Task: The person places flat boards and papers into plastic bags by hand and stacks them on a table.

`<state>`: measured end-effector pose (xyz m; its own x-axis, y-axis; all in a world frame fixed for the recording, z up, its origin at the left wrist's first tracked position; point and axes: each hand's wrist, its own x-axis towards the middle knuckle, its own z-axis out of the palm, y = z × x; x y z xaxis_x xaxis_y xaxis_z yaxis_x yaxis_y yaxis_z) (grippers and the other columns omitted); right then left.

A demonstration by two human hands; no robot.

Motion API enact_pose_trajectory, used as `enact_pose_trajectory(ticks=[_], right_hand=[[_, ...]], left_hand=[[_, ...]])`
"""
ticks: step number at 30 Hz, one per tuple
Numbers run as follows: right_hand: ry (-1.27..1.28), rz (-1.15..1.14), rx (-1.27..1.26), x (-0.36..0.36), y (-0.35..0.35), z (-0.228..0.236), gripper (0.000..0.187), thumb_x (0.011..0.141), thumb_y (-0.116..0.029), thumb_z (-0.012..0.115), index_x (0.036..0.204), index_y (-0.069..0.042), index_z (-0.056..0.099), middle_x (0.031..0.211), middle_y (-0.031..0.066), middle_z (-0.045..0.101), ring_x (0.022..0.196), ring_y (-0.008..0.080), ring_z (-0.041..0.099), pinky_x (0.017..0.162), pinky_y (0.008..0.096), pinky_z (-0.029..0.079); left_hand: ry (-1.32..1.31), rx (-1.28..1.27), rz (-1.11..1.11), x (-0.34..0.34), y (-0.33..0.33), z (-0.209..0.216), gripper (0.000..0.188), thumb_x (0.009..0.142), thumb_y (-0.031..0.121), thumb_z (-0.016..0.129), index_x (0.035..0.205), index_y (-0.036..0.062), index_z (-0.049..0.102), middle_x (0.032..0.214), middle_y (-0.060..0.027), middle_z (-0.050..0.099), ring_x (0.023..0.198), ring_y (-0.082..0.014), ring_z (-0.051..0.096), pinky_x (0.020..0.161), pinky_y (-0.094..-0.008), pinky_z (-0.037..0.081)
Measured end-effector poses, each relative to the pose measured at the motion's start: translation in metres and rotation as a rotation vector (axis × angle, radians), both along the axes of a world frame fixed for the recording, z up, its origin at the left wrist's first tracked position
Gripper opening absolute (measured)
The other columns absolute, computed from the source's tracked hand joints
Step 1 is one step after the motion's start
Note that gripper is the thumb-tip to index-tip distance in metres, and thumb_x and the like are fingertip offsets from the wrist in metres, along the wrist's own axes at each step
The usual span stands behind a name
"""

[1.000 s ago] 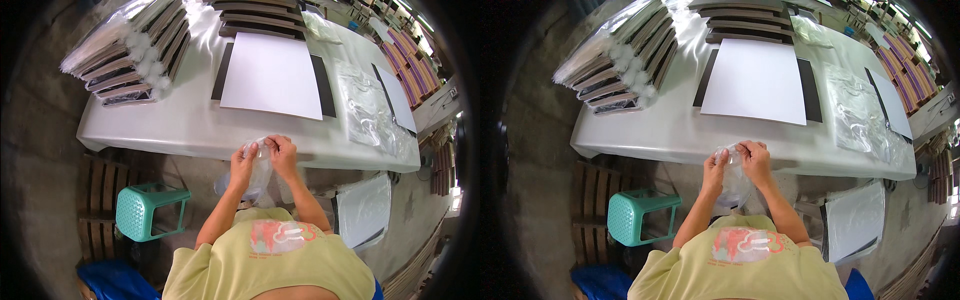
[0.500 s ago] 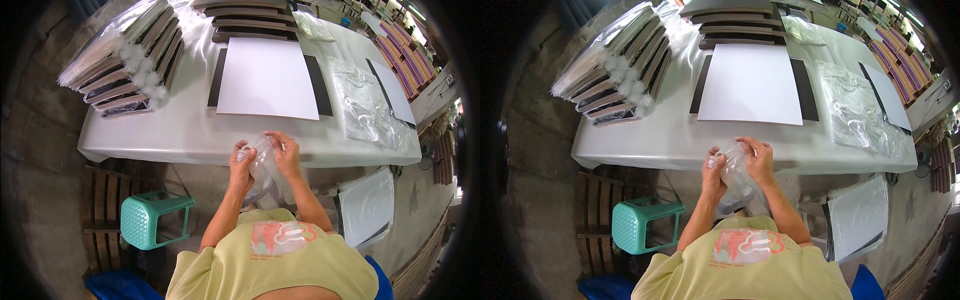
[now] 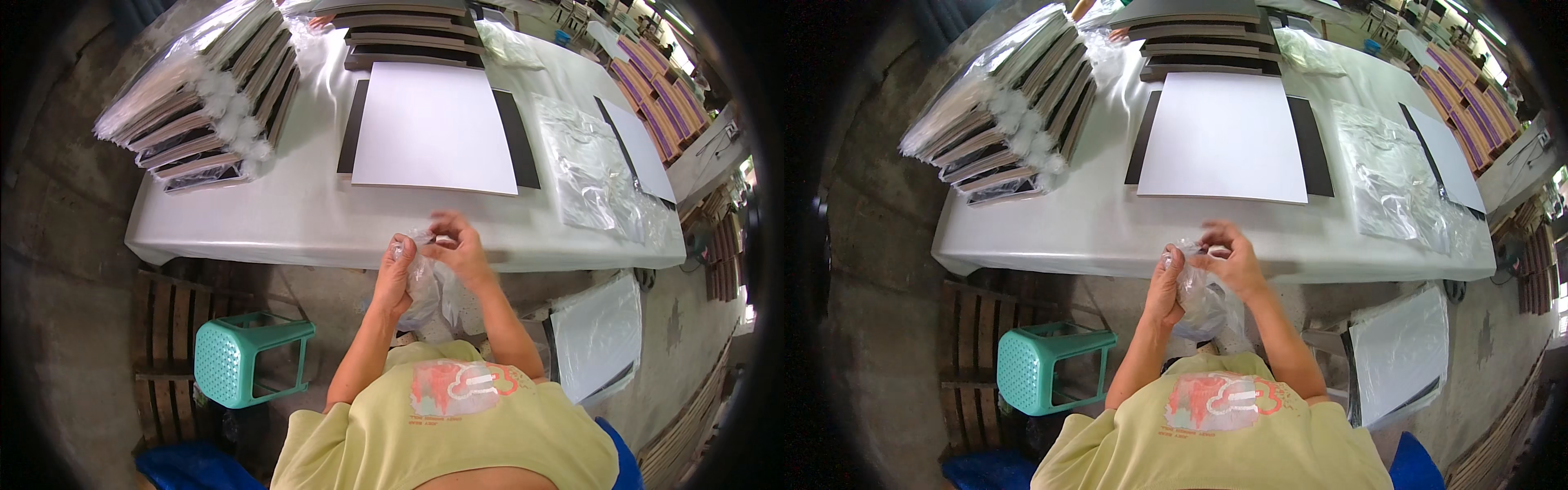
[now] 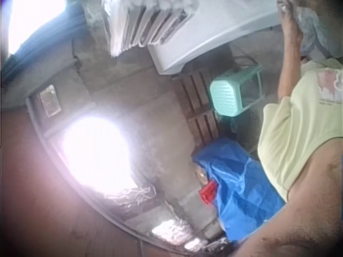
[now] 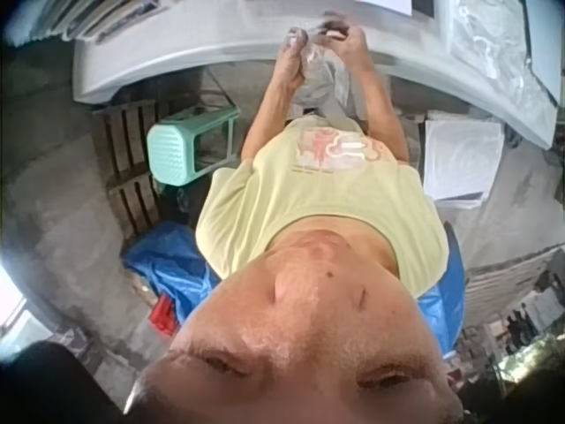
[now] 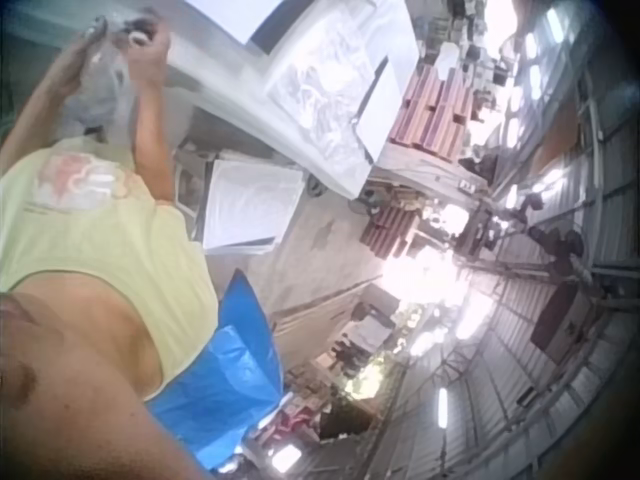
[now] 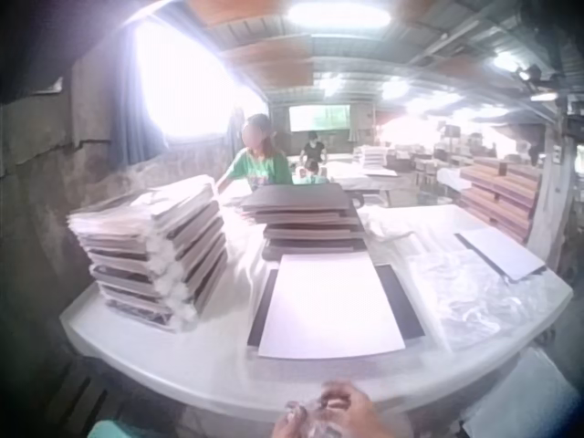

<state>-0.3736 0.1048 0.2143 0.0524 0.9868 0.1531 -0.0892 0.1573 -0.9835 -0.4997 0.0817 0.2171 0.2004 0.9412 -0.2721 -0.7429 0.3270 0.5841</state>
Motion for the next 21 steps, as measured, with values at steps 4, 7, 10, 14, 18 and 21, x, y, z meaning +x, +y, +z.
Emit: enact_pose_trajectory(ticks=[4, 7, 10, 14, 18, 21], right_hand=[[-0.2, 0.064, -0.094, 0.006, -0.005, -0.008, 0.027, 0.078, -0.011, 0.063, 0.102, -0.004, 0.053, 0.087, 0.0027, 0.056, 0.078, 0.0097, 0.054, 0.07, 0.0248, 0.045], [0.073, -0.04, -0.096, 0.007, -0.004, -0.01, 0.021, 0.082, -0.014, 0.059, 0.099, -0.003, 0.052, 0.084, 0.0021, 0.058, 0.078, 0.0098, 0.054, 0.072, 0.0239, 0.044], [0.215, 0.045, -0.017, -0.002, -0.009, 0.0, 0.015, 0.084, -0.014, 0.056, 0.094, -0.004, 0.051, 0.078, 0.0012, 0.059, 0.071, 0.01, 0.055, 0.07, 0.0227, 0.044], [0.14, 0.163, 0.119, -0.008, -0.018, 0.002, 0.01, 0.084, -0.013, 0.055, 0.091, -0.006, 0.053, 0.073, 0.0007, 0.058, 0.066, 0.0101, 0.055, 0.065, 0.0247, 0.046], [0.673, 0.09, 0.031, 0.022, -0.007, 0.001, 0.007, 0.083, -0.013, 0.057, 0.089, -0.01, 0.055, 0.071, 0.0012, 0.058, 0.057, 0.0088, 0.053, 0.046, 0.0228, 0.042], [0.334, -0.186, -0.056, 0.07, -0.016, 0.014, 0.009, 0.082, -0.015, 0.059, 0.09, -0.013, 0.055, 0.072, 0.0003, 0.058, 0.058, 0.0084, 0.051, 0.038, 0.0192, 0.033]], left_hand=[[0.037, 0.02, 0.007, -0.005, -0.002, -0.024, 0.023, 0.079, 0.031, 0.062, 0.08, 0.0136, 0.046, 0.081, 0.0012, 0.057, 0.073, -0.0095, 0.055, 0.062, -0.0243, 0.047], [0.034, -0.044, 0.059, -0.005, -0.006, -0.016, 0.023, 0.08, 0.031, 0.061, 0.08, 0.0126, 0.047, 0.079, 0.0012, 0.056, 0.072, -0.0093, 0.054, 0.061, -0.0242, 0.046], [0.025, -0.089, 0.025, -0.005, -0.007, 0.001, 0.025, 0.082, 0.034, 0.058, 0.08, 0.0113, 0.048, 0.075, 0.0009, 0.054, 0.069, -0.0097, 0.052, 0.059, -0.0254, 0.045], [0.063, -0.11, 0.026, -0.008, -0.009, 0.002, 0.033, 0.085, 0.04, 0.051, 0.072, 0.01, 0.045, 0.069, -0.0002, 0.051, 0.066, -0.0119, 0.05, 0.062, -0.0276, 0.044], [-0.124, -0.105, 0.27, -0.026, 0.0, -0.023, 0.04, 0.09, 0.039, 0.04, 0.063, 0.0107, 0.035, 0.058, 0.0002, 0.037, 0.055, -0.0145, 0.038, 0.066, -0.0288, 0.042], [0.083, -0.137, 0.653, -0.107, 0.009, -0.06, 0.043, 0.089, 0.04, 0.039, 0.057, 0.0131, 0.029, 0.052, 0.0014, 0.028, 0.045, -0.0118, 0.025, 0.045, -0.0261, 0.026]])
